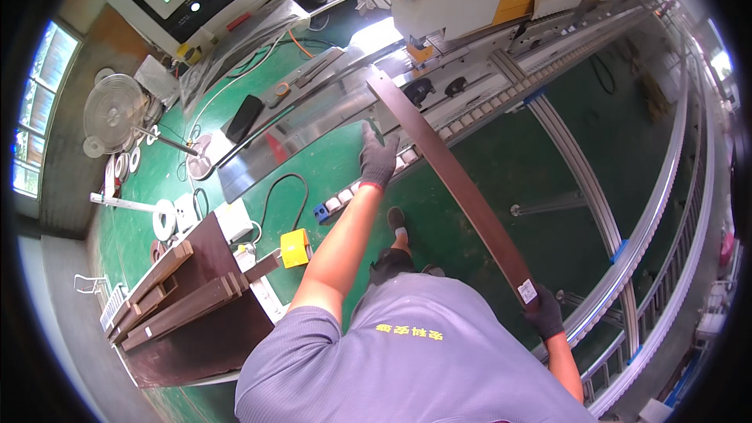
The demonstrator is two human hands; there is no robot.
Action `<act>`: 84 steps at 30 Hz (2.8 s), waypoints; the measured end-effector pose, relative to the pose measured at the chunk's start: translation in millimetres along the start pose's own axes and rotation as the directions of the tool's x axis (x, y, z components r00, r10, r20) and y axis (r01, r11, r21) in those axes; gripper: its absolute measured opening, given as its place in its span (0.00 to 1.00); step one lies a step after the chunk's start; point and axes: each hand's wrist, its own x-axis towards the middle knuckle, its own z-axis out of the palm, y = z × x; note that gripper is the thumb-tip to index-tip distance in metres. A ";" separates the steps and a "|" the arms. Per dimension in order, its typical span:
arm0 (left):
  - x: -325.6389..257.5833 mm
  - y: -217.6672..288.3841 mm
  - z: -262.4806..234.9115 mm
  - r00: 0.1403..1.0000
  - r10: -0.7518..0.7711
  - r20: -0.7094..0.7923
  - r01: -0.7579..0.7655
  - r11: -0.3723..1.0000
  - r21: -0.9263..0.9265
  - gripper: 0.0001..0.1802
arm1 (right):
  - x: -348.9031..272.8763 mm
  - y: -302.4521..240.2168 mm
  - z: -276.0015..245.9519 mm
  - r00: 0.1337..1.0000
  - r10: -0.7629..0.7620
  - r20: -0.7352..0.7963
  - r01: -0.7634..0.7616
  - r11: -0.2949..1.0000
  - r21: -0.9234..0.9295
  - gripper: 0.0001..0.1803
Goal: The person picks up wooden boards from a table, feeds them one by one into an industrial edge-banding machine, and operates a touchscreen control panel.
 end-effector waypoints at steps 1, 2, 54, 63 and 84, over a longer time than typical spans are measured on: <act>3.9 42.1 -3.6 0.979 -0.138 0.149 0.159 0.977 -0.141 0.50 | 4.6 -1.7 -0.7 0.996 0.059 0.067 -0.060 0.998 0.012 0.41; 13.0 40.8 10.6 0.960 -0.149 0.236 0.190 0.969 -0.160 0.51 | 9.3 -5.2 -1.2 0.984 0.117 0.133 -0.121 0.992 0.021 0.40; 107.7 68.2 189.1 0.918 -0.226 0.326 0.373 0.772 -0.515 0.22 | 485.8 -261.7 -19.3 0.903 -0.430 -0.009 0.415 0.876 -0.245 0.26; 133.9 121.9 233.8 0.864 -0.171 0.473 0.439 0.716 -0.543 0.33 | 535.7 -199.6 -55.8 0.880 -0.473 -0.036 0.447 0.852 -0.272 0.29; -65.9 -71.5 -276.8 -0.015 0.037 -0.999 0.511 0.859 0.024 0.36 | 485.7 -155.1 -53.0 0.572 -0.789 -0.224 0.761 0.613 -0.214 0.34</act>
